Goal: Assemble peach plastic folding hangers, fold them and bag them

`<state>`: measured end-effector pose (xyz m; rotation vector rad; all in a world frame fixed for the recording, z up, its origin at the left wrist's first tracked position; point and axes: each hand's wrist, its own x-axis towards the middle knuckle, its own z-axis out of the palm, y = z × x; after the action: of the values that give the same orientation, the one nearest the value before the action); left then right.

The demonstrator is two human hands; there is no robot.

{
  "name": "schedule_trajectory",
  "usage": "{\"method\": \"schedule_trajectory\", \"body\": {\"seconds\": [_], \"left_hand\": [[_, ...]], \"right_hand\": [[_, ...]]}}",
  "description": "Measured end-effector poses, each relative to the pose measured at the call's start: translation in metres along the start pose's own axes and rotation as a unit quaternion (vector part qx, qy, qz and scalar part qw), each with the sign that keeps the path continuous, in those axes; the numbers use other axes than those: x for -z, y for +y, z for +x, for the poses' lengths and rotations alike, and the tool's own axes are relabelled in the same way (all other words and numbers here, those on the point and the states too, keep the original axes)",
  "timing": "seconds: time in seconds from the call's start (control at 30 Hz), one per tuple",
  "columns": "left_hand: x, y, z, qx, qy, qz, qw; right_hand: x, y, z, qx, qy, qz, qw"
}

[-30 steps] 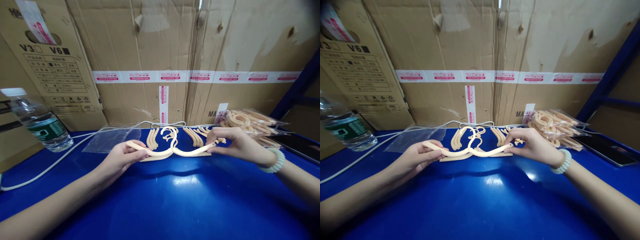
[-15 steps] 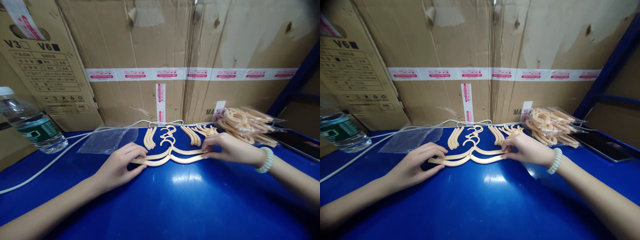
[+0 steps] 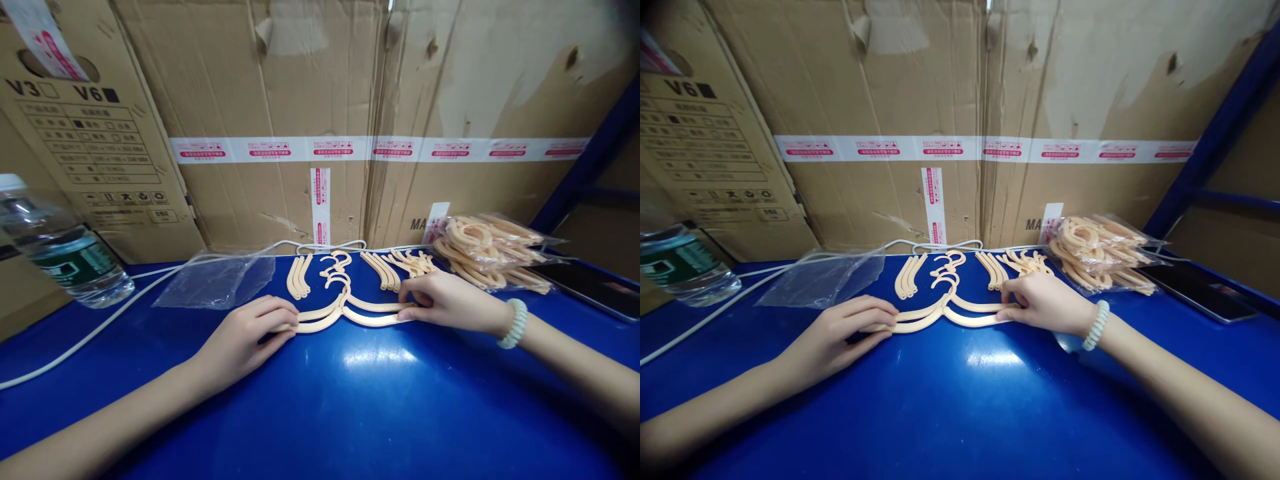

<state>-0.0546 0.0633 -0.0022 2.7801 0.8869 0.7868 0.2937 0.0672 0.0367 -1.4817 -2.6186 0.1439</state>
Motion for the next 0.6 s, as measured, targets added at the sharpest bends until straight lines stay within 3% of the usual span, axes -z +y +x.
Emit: {"method": "schedule_trajectory", "body": {"seconds": [0.6], "left_hand": [[-0.001,-0.0073,-0.0033,0.032,0.012,0.0,0.999]], "right_hand": [[-0.0016,0.0064,-0.0009,0.006,-0.01,0.012,1.0]]}}
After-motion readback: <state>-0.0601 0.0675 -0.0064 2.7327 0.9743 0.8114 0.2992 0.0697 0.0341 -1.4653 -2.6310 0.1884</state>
